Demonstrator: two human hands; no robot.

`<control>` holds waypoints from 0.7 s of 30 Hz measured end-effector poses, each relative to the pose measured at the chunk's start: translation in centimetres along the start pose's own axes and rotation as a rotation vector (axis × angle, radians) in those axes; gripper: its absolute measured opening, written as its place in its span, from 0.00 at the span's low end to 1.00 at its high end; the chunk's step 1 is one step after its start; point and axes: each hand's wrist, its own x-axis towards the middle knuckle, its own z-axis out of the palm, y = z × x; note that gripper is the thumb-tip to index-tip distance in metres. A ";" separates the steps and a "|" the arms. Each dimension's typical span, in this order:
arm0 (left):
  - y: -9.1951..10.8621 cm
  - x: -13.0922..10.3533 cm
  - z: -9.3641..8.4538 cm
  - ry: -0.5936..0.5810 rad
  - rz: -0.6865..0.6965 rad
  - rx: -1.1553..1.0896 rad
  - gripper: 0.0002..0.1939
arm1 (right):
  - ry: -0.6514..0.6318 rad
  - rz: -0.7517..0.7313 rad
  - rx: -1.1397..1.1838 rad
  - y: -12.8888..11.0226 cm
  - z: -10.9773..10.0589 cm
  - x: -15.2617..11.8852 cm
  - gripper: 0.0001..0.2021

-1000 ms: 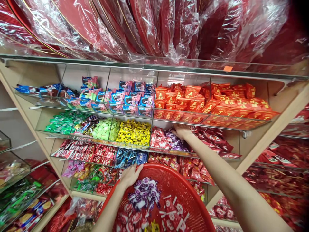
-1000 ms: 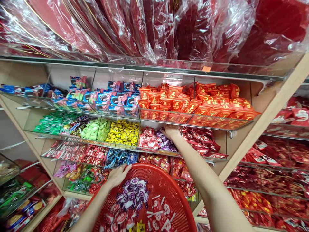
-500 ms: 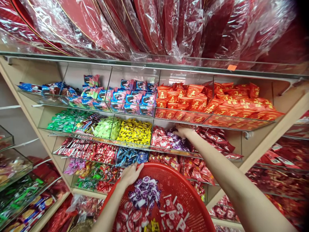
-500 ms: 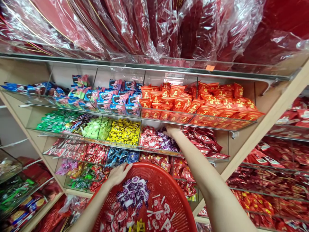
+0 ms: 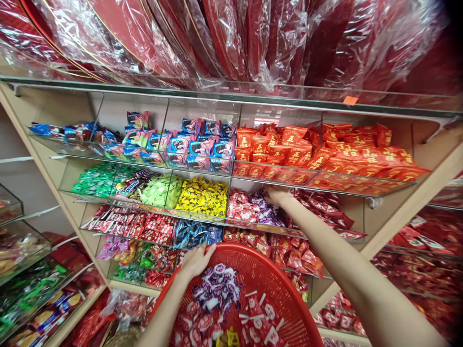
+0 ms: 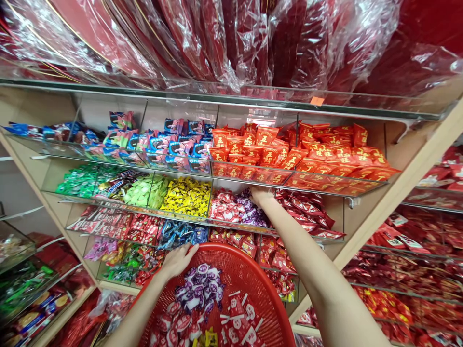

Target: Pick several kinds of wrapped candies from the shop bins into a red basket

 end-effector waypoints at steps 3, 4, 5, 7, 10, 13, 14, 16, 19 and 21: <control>0.1 -0.1 -0.1 -0.002 -0.011 0.005 0.37 | -0.008 -0.010 -0.012 -0.1 0.1 -0.3 0.27; 0.1 -0.1 -0.1 -0.004 -0.013 0.003 0.37 | -0.015 -0.016 -0.015 -0.1 0.1 -0.3 0.27; 0.1 -0.1 -0.1 -0.006 -0.013 0.000 0.37 | -0.025 -0.022 -0.017 -0.2 0.1 -0.4 0.27; 0.1 0.0 0.0 -0.005 -0.012 -0.009 0.37 | -0.054 -0.034 -0.016 -0.3 0.0 -0.4 0.27; 0.1 0.0 0.0 0.002 -0.013 -0.016 0.38 | -0.080 -0.023 -0.011 -0.5 -0.2 -0.2 0.26; 0.1 0.0 0.0 0.000 -0.010 -0.016 0.38 | -0.070 0.000 -0.008 -0.7 -0.3 0.1 0.29; 0.1 -0.1 0.0 -0.001 -0.007 -0.016 0.38 | -0.070 0.006 -0.006 -0.8 -0.3 0.2 0.30; 0.1 -0.1 -0.1 0.000 -0.001 -0.017 0.38 | -0.079 0.024 -0.004 -0.9 -0.2 0.3 0.31; 0.2 -0.2 -0.2 0.000 -0.007 -0.015 0.38 | -0.095 0.058 0.002 -1.0 0.1 0.3 0.30; 0.3 -0.2 -0.3 -0.002 -0.008 -0.011 0.38 | -0.103 0.069 0.010 -1.0 0.3 0.2 0.29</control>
